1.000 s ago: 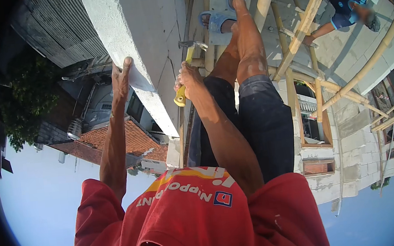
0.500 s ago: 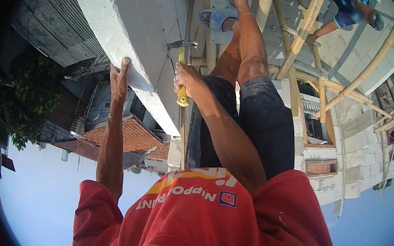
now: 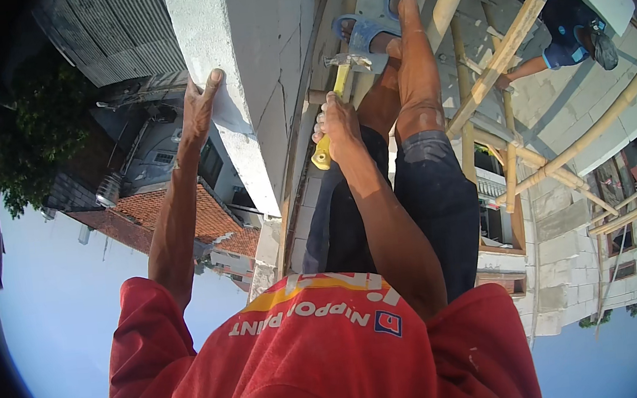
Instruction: The person applies mortar from a bucket to a wall edge using a trowel, lifts a white concrete block into position, and taps the block with a hammer to level it.
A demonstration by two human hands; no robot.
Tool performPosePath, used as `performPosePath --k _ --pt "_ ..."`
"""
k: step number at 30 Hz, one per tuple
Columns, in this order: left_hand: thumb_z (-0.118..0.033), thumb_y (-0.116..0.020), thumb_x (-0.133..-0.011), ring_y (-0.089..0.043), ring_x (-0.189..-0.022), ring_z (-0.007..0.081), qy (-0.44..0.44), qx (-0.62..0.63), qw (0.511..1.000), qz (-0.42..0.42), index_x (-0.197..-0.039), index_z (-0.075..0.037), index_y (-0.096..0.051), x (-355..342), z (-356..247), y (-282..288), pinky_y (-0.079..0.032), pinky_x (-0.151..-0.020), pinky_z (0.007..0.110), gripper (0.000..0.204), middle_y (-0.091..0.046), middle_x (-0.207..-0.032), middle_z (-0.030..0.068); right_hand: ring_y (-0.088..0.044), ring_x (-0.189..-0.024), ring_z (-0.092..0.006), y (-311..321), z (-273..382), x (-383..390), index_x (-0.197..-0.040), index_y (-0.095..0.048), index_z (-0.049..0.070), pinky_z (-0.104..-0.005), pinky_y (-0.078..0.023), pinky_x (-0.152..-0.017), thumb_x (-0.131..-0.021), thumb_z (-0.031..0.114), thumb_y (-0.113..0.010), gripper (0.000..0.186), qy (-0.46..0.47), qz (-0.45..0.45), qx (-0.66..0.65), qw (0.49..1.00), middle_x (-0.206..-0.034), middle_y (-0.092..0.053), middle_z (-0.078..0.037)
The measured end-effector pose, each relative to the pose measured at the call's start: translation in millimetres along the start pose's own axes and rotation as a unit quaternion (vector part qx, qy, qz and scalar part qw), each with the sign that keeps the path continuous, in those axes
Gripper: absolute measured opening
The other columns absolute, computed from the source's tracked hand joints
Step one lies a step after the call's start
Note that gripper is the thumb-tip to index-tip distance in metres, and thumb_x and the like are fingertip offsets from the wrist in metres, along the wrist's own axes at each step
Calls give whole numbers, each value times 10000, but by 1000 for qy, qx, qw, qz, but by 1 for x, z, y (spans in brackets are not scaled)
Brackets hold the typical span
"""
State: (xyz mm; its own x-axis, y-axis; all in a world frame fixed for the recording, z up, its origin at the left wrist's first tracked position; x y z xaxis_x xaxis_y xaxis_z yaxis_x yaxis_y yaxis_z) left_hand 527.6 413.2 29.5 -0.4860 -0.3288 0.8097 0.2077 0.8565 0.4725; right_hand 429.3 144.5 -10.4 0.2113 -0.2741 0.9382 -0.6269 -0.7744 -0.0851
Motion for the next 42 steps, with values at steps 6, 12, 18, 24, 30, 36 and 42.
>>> performPosePath --k 6,12,18,24,30,36,42 --pt "-717 -729 -762 -698 -892 294 -13 45 999 23 -1357 63 -458 10 -16 -4 -592 -734 351 1018 -627 -1079 256 -373 -377 -121 -35 102 66 -846 -496 110 -300 -353 -383 -1022 503 -496 431 209 -30 156 965 -551 -388 25" --pt "-658 -759 -780 -618 -1117 312 -23 54 998 25 -1426 73 -417 5 -15 -3 -518 -933 383 1034 -598 -1228 268 -353 -431 -80 -153 345 91 -881 -538 54 -260 -324 -382 -1022 485 -508 454 441 62 346 826 -602 -417 23" --pt "-624 -767 -792 -618 -1093 301 -45 79 996 -5 -1422 77 -416 9 -5 2 -521 -910 378 1006 -595 -1226 260 -351 -438 -77 -236 336 78 -888 -541 44 -259 -317 -379 -1022 484 -507 461 357 84 682 633 -605 -412 26" --pt "-624 -767 -791 -622 -1083 294 -30 91 995 17 -1399 60 -455 3 -14 -1 -518 -916 379 967 -606 -1220 252 -349 -445 -74 -248 359 107 -896 -544 35 -257 -310 -375 -1022 483 -506 467 349 83 708 608 -608 -407 29" --pt "-650 -747 -794 -619 -1105 294 -21 50 998 11 -1402 37 -460 3 -5 0 -508 -934 398 961 -612 -1225 240 -336 -468 -68 -235 321 74 -894 -550 24 -247 -284 -372 -1024 485 -492 482 309 83 739 593 -618 -372 44" --pt "-674 -719 -803 -624 -1102 311 -36 58 998 8 -1417 36 -442 -1 -9 -6 -504 -942 402 979 -610 -1219 259 -297 -461 -53 -229 341 55 -877 -545 66 -234 -278 -364 -1035 483 -463 453 278 183 571 751 -607 -345 61" --pt "-701 -708 -792 -619 -1104 311 -10 43 999 -3 -1421 20 -447 8 1 0 -502 -940 396 992 -602 -1220 256 -310 -454 -50 -233 298 65 -840 -507 112 -235 -293 -378 -1023 476 -497 408 252 159 703 646 -602 -369 57"
Point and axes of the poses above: each hand's wrist, its own x-axis away from the middle knuckle, its own y-axis out of the back of the hand, z = x × y, the point moved 4 cm from there along -x, towards the middle knuckle
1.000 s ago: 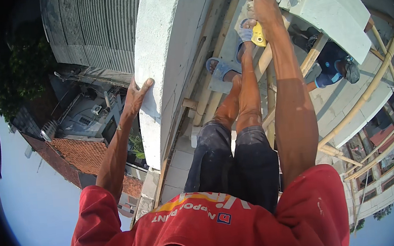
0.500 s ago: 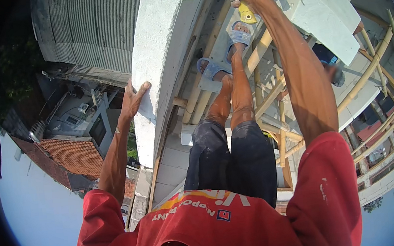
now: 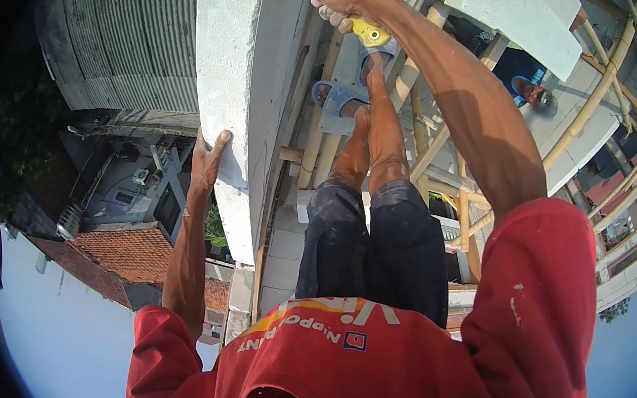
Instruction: The person applies mortar from a bucket to a wall edge using a trowel, lifts a white concrete block into position, and taps the block with a hammer to level it.
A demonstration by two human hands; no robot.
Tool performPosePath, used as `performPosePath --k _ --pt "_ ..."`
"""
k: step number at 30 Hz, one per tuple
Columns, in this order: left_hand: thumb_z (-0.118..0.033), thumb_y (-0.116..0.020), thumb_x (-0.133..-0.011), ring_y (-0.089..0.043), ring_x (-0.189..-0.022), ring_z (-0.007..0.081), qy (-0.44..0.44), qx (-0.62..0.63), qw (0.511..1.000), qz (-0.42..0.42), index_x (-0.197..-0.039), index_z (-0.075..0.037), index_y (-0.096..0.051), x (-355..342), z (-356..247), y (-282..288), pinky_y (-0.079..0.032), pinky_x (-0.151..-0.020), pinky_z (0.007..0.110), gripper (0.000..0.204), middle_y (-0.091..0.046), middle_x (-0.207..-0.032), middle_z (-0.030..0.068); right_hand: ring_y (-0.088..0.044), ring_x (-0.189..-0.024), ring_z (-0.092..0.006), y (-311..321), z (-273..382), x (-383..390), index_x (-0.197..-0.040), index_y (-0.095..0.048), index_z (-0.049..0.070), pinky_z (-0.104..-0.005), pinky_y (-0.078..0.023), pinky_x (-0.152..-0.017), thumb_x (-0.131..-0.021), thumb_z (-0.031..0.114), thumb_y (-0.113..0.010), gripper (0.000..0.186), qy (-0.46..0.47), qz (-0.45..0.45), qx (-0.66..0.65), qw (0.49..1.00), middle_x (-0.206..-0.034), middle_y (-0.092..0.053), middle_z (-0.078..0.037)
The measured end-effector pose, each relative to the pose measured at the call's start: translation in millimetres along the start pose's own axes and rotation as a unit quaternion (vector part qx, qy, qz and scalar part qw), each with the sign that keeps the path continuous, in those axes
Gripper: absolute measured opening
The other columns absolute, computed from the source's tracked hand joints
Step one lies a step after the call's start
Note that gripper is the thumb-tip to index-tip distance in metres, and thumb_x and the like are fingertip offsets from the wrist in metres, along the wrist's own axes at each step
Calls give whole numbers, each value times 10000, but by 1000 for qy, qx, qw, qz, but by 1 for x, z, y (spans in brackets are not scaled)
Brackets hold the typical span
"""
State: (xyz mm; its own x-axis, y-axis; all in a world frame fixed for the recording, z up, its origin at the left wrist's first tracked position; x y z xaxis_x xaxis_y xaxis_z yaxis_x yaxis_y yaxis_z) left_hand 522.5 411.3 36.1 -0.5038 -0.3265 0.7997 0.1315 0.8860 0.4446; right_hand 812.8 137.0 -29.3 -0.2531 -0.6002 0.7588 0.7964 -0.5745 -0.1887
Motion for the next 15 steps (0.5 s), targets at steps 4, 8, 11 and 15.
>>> performPosePath --k 4,8,11,15 --pt "-721 -693 -790 -618 -1099 310 1 15 1000 7 -1423 22 -445 -4 -4 -5 -502 -941 390 1007 -599 -1215 251 -312 -448 -55 24 15 17 -841 -505 112 -242 -296 -386 -1019 477 -505 406 23 -27 -18 999 -603 -365 52" --pt "-717 -689 -797 -616 -1090 308 -16 -4 1000 -2 -1426 31 -436 -5 -1 -5 -502 -938 392 1010 -607 -1176 229 -314 -442 -60 14 4 25 -842 -503 112 -248 -298 -393 -1016 477 -513 404 29 -53 -64 996 -604 -361 48" --pt "-712 -687 -801 -631 -1053 305 12 10 1000 12 -1415 42 -443 -5 -10 -4 -517 -910 402 1002 -614 -1143 224 -316 -438 -63 11 7 23 -843 -501 112 -253 -300 -399 -1013 477 -519 403 37 -71 -90 993 -605 -358 45" --pt "-700 -687 -808 -649 -1017 309 -37 -11 999 -22 -1397 55 -455 -6 2 -4 -533 -881 408 985 -618 -1146 239 -318 -432 -68 2 -2 28 -844 -498 112 -259 -302 -407 -1009 478 -527 402 49 -138 -288 947 -606 -354 40"
Point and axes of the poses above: each hand's wrist, its own x-axis away from the middle knuckle, its own y-axis out of the back of the hand, z = x × y, the point moved 4 cm from there along -x, towards the middle knuckle
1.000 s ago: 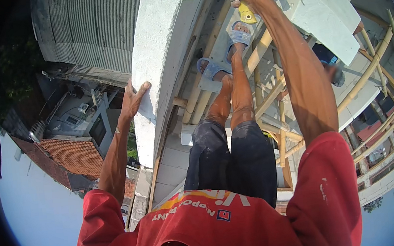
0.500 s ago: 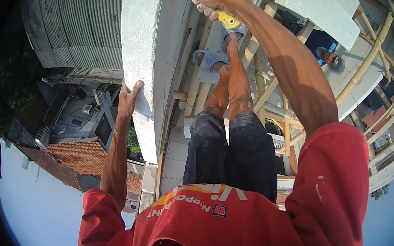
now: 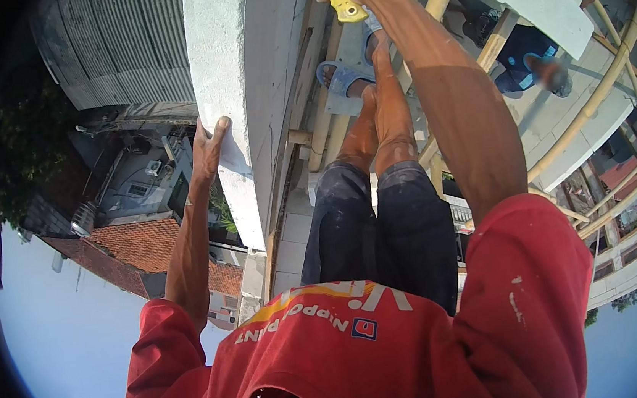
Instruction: The person applies mortar from a bucket to a wall edge using a trowel, lifts a white concrete block into position, and taps the block with a hammer to level it.
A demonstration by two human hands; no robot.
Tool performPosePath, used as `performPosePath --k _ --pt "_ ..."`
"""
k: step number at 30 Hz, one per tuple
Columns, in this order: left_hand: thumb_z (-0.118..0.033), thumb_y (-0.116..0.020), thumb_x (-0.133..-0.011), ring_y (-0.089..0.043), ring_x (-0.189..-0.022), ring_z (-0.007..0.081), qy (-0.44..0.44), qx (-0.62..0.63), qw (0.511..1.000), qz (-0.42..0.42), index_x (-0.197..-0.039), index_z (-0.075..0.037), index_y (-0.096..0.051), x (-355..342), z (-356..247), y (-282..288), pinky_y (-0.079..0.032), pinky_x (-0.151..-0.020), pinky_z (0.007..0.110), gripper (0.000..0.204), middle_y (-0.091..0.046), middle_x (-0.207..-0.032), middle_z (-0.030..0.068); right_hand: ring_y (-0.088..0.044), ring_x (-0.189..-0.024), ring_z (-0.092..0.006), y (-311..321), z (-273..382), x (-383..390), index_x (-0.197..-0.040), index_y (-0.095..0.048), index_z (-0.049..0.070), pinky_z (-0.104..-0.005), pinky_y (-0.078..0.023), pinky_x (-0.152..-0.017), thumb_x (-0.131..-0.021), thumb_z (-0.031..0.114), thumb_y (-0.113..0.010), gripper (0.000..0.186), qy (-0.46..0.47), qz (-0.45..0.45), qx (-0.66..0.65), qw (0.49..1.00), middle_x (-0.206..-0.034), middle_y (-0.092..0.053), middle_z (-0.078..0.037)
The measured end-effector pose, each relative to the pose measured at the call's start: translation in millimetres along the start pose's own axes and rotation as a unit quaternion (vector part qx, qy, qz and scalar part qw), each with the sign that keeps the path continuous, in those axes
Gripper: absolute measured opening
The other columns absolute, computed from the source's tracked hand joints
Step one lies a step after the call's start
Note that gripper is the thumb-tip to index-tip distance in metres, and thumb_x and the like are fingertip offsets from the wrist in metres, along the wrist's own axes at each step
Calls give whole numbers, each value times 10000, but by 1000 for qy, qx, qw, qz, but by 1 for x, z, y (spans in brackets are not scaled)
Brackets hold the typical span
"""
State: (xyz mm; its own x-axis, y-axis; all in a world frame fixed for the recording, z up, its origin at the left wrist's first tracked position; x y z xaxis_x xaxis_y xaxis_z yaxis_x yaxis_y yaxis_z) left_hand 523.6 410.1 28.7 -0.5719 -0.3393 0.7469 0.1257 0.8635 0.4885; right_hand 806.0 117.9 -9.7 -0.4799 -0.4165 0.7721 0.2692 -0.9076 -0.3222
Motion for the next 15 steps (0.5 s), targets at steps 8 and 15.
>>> performPosePath --k 8,15 --pt "-684 -712 -800 -636 -1072 317 18 23 999 19 -1410 62 -440 4 -8 -1 -537 -887 400 1001 -608 -1195 259 -315 -425 -89 -25 -103 79 -835 -488 126 -264 -302 -421 -1016 459 -511 380 -117 -208 -326 915 -607 -335 29" --pt "-730 -703 -777 -636 -1073 329 29 14 999 15 -1420 67 -416 1 -6 -3 -536 -902 407 1063 -593 -1204 279 -320 -421 -116 -121 -225 127 -765 -442 141 -293 -330 -432 -1034 427 -482 395 -292 -182 -477 809 -549 -327 35"
Point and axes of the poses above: each hand's wrist, its own x-axis away from the middle knuckle, its own y-axis out of the back of the hand, z = x × y, the point moved 4 cm from there along -x, towards the middle knuckle
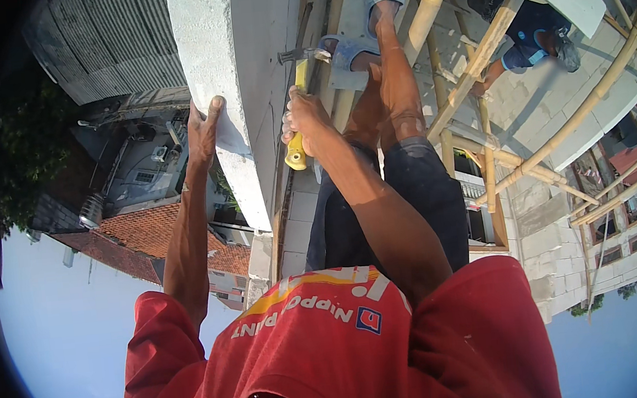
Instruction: The person applies mortar from a bucket to a wall edge using a trowel, lifts a white concrete block into position, and taps the block with a hammer to level it.
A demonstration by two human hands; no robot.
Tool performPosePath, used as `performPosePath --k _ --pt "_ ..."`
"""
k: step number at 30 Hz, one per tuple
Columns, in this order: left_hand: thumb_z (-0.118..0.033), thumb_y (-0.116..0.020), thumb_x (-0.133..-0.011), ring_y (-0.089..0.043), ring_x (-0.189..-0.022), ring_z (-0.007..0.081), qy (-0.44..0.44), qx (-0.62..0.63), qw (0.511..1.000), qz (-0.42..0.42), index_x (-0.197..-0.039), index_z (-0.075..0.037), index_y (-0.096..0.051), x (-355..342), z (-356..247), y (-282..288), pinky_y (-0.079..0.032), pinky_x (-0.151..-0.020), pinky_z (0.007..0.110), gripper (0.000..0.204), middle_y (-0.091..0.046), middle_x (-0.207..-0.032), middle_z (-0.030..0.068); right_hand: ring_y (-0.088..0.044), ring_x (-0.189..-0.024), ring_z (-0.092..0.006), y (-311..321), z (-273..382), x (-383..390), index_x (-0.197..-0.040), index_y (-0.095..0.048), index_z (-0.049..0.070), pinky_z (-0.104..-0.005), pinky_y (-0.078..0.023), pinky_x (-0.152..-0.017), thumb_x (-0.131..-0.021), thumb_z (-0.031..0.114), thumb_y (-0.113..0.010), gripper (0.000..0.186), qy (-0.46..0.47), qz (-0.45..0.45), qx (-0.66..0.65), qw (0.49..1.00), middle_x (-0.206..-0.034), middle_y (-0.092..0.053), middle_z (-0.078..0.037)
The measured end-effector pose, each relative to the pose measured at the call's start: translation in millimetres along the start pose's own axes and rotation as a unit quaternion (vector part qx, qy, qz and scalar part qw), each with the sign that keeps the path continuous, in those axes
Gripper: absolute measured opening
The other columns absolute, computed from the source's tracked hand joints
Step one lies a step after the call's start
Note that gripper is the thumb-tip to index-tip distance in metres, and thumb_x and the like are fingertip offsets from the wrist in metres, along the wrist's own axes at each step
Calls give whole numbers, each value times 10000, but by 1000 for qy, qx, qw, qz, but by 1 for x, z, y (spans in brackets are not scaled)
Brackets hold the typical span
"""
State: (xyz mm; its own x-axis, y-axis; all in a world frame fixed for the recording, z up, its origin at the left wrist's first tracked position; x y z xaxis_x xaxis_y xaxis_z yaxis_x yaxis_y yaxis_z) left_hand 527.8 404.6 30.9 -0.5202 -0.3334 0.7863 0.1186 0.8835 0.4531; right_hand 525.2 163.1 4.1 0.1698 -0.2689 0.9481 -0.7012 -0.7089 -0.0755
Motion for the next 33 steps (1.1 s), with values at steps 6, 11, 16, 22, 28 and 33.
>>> performPosePath --k 6,11,16,22,28,33 --pt "-723 -708 -778 -640 -1058 329 7 -4 1000 -9 -1398 64 -434 4 2 4 -544 -884 404 1039 -596 -1180 272 -310 -420 -81 -3 -8 -4 -860 -464 120 -267 -306 -427 -1013 401 -559 334 -110 73 168 977 -581 -323 45" --pt "-712 -711 -785 -644 -1045 321 -8 -11 1000 -6 -1384 66 -441 5 -4 3 -549 -869 396 1018 -601 -1164 267 -304 -426 -80 15 -15 -18 -833 -450 124 -278 -320 -431 -1016 394 -556 344 -52 4 106 993 -575 -323 39" --pt "-681 -723 -799 -644 -1032 311 3 10 1000 0 -1381 68 -444 6 -15 0 -548 -861 392 988 -600 -1166 264 -300 -452 -109 -4 -23 -31 -768 -411 127 -297 -346 -463 -1045 373 -492 379 -118 62 144 981 -570 -311 33" --pt "-659 -733 -806 -633 -1060 308 -5 -11 1000 -5 -1401 67 -431 6 -13 0 -544 -872 396 986 -600 -1180 254 -315 -448 -100 11 -21 -30 -776 -425 132 -295 -347 -464 -1039 405 -509 388 -117 80 165 976 -571 -331 37" --pt "-676 -730 -798 -644 -1031 302 -16 -10 1000 -14 -1395 71 -431 3 -4 4 -546 -872 387 1002 -610 -1164 247 -320 -442 -86 7 -25 -12 -844 -443 129 -270 -337 -443 -1027 409 -547 350 -93 60 130 985 -584 -328 45" --pt "-696 -717 -797 -656 -1014 297 -2 -18 1000 -2 -1379 69 -436 5 -4 0 -562 -846 369 1002 -613 -1141 257 -322 -434 -86 8 -31 -15 -829 -430 124 -275 -341 -442 -1027 403 -545 360 -113 68 148 980 -576 -322 42"
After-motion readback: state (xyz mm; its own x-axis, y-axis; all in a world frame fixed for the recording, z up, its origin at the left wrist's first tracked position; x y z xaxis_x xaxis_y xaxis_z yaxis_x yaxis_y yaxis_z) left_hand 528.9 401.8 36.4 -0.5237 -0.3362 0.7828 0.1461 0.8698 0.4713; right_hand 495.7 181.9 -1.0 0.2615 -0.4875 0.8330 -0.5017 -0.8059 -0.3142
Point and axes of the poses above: each hand's wrist, its own x-axis away from the middle knuckle, its own y-axis out of the back of the hand, z = x × y, the point moved 4 cm from there along -x, towards the middle knuckle
